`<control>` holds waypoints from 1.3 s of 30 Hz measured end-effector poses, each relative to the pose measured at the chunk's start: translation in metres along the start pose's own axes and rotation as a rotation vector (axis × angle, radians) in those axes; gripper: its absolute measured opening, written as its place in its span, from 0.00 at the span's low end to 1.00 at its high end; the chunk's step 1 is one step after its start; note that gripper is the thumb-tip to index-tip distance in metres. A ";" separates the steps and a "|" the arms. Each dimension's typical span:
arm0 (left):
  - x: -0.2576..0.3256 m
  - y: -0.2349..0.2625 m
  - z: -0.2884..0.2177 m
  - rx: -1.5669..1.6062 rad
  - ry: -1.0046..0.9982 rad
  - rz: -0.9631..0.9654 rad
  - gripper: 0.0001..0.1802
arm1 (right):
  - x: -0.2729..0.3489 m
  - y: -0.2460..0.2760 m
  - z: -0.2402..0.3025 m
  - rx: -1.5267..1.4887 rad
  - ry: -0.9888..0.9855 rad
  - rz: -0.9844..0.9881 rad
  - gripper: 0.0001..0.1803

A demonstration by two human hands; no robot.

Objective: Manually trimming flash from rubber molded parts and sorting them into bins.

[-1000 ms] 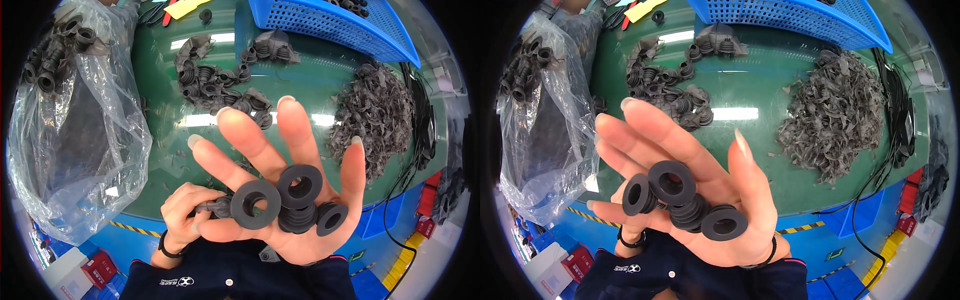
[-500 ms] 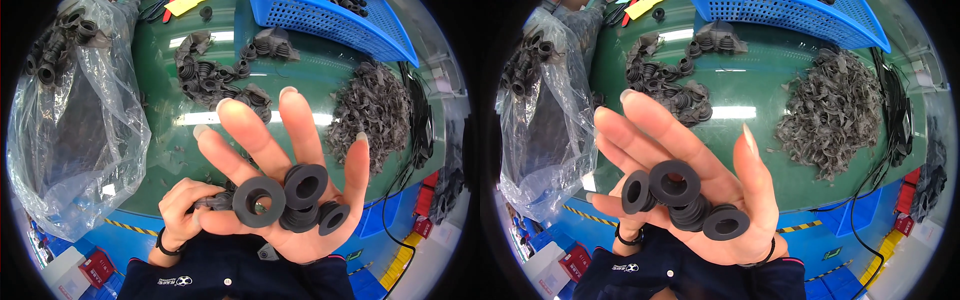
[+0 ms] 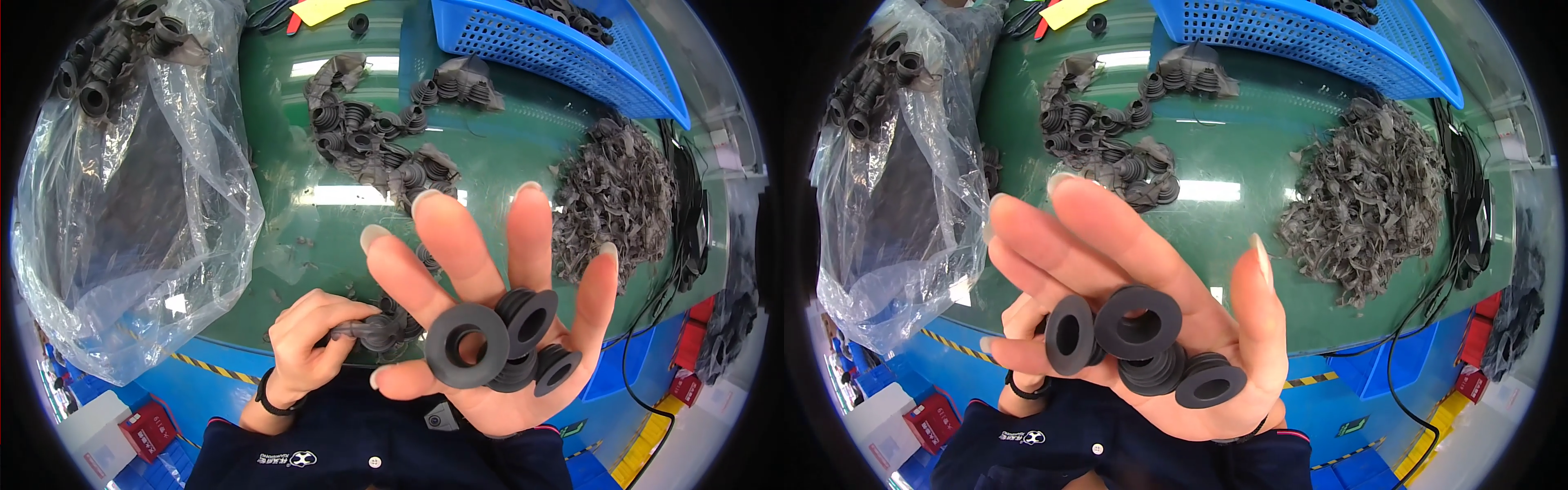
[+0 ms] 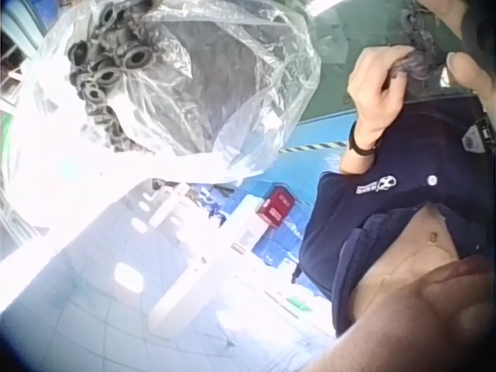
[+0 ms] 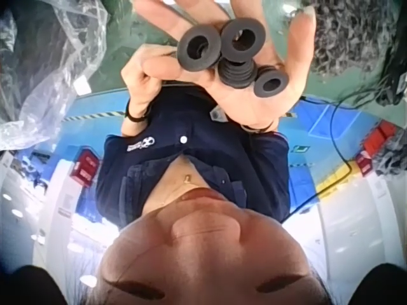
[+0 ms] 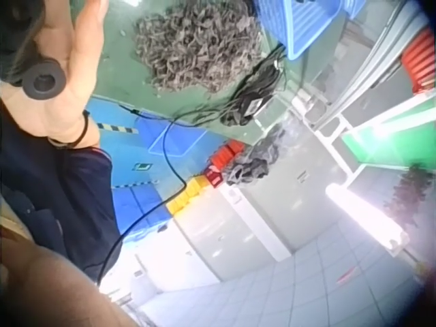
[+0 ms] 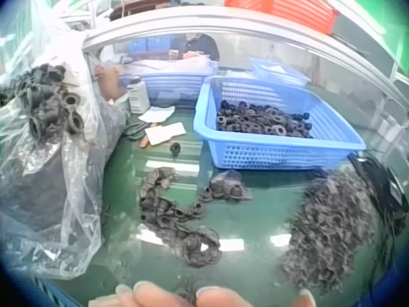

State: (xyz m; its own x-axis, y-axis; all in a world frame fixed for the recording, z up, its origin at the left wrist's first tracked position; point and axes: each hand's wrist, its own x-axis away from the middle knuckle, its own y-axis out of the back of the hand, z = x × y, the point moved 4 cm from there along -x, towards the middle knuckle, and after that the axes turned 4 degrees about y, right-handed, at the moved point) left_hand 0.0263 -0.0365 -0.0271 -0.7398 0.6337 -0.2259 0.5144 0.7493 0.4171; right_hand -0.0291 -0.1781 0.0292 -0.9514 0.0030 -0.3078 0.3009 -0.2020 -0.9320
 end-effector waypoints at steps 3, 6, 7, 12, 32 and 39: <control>-0.001 -0.001 -0.002 -0.001 -0.002 0.010 0.15 | 0.002 -0.001 0.001 -0.007 0.018 -0.016 0.34; 0.006 -0.002 0.001 -0.009 0.062 -0.016 0.12 | -0.003 -0.007 -0.001 -0.049 0.065 -0.179 0.34; 0.009 -0.002 0.004 -0.007 0.117 -0.052 0.11 | -0.003 -0.005 -0.002 -0.093 0.102 -0.299 0.34; 0.007 0.001 0.000 -0.145 -0.034 -0.115 0.07 | -0.007 -0.004 0.000 -0.089 0.153 -0.264 0.40; -0.001 -0.002 -0.003 -0.036 0.030 0.004 0.07 | -0.005 -0.010 0.003 -0.088 0.189 -0.261 0.39; 0.003 0.000 0.001 -0.060 0.032 -0.007 0.07 | -0.010 0.016 -0.013 -0.145 0.218 -0.112 0.39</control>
State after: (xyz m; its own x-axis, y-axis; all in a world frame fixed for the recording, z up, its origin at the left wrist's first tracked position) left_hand 0.0243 -0.0345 -0.0282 -0.7575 0.6211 -0.2012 0.4828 0.7404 0.4677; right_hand -0.0143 -0.1686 0.0146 -0.9475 0.2311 -0.2209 0.2160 -0.0464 -0.9753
